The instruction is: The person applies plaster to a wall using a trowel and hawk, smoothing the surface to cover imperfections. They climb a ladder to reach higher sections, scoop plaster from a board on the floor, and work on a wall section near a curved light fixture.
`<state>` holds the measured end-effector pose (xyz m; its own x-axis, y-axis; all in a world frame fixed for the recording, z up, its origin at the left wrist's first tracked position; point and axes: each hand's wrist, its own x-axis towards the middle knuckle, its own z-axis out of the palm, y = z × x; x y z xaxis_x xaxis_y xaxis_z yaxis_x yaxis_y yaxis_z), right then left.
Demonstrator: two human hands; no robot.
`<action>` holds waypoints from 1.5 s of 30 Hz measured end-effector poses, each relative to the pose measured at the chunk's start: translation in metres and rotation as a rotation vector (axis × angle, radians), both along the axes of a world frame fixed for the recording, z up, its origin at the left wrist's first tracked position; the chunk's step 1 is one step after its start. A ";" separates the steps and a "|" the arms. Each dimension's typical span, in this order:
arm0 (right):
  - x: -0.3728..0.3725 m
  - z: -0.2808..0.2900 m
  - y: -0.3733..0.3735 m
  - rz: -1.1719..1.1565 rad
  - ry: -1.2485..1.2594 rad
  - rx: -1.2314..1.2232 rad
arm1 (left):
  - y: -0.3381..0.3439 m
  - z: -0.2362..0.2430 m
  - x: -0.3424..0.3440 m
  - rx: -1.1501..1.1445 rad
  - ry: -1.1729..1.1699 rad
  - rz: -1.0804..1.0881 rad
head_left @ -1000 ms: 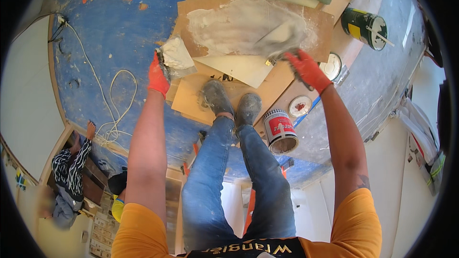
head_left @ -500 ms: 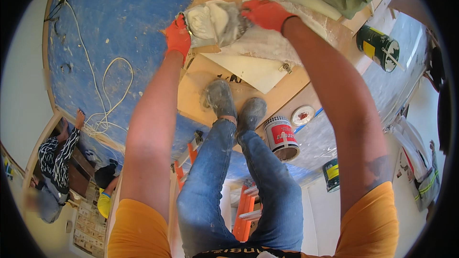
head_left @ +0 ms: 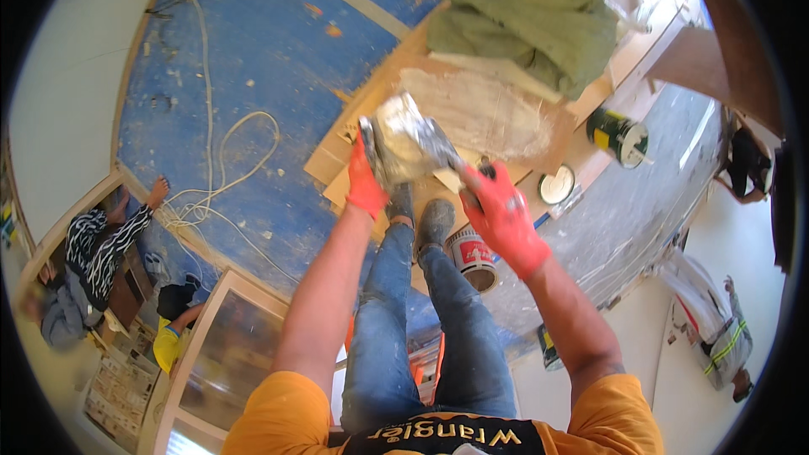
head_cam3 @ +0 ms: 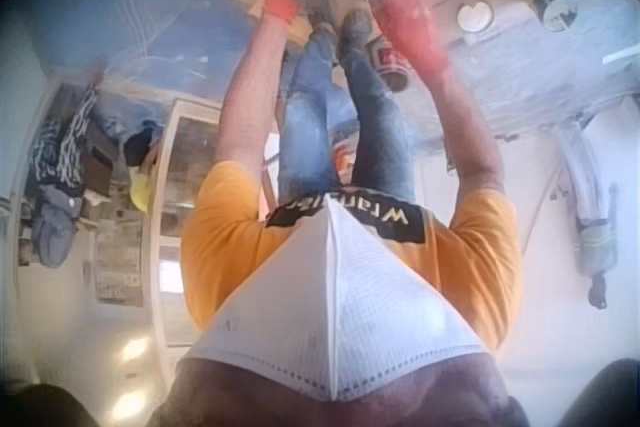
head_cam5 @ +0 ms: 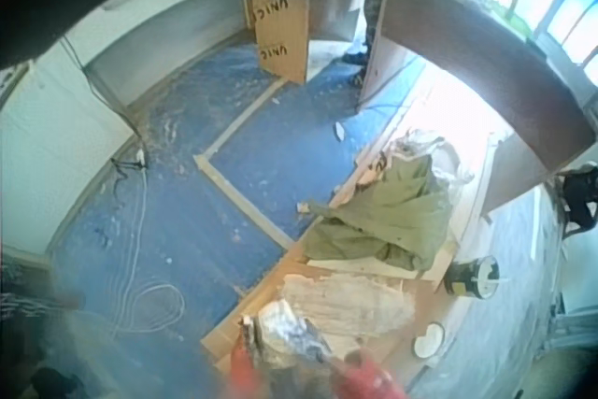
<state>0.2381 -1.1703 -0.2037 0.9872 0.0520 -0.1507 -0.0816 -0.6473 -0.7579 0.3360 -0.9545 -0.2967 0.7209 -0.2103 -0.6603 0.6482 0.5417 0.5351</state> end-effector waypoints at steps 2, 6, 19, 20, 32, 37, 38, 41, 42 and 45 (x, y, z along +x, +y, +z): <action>-0.015 0.059 -0.001 0.061 -0.115 -0.002 | 0.006 0.063 -0.015 -0.349 -0.082 0.035; -0.007 0.202 -0.004 0.049 -0.294 -0.042 | -0.012 0.230 -0.010 -0.134 -0.298 0.132; 0.036 0.477 -0.001 0.291 -0.577 -0.070 | 0.010 0.532 -0.009 -0.773 -0.496 0.138; 0.035 0.491 -0.002 0.263 -0.530 -0.058 | 0.013 0.553 -0.010 -0.754 -0.477 0.145; -0.018 0.570 0.065 0.166 -0.102 0.585 | 0.101 0.580 0.009 0.559 -1.126 0.454; 0.008 0.571 0.100 0.404 -0.177 -0.042 | 0.134 0.624 -0.001 -0.077 -1.010 0.391; 0.014 0.565 0.102 0.363 -0.298 -0.022 | 0.140 0.631 -0.008 -0.141 -0.977 0.401; 0.031 0.607 0.123 0.227 -0.042 0.380 | 0.155 0.589 0.017 -0.186 -0.919 0.667; 0.031 0.612 0.135 0.311 -0.090 0.377 | 0.163 0.570 0.023 -0.173 -0.896 0.792; 0.044 0.601 0.166 0.445 0.042 0.164 | 0.181 0.587 0.013 0.455 -0.888 0.693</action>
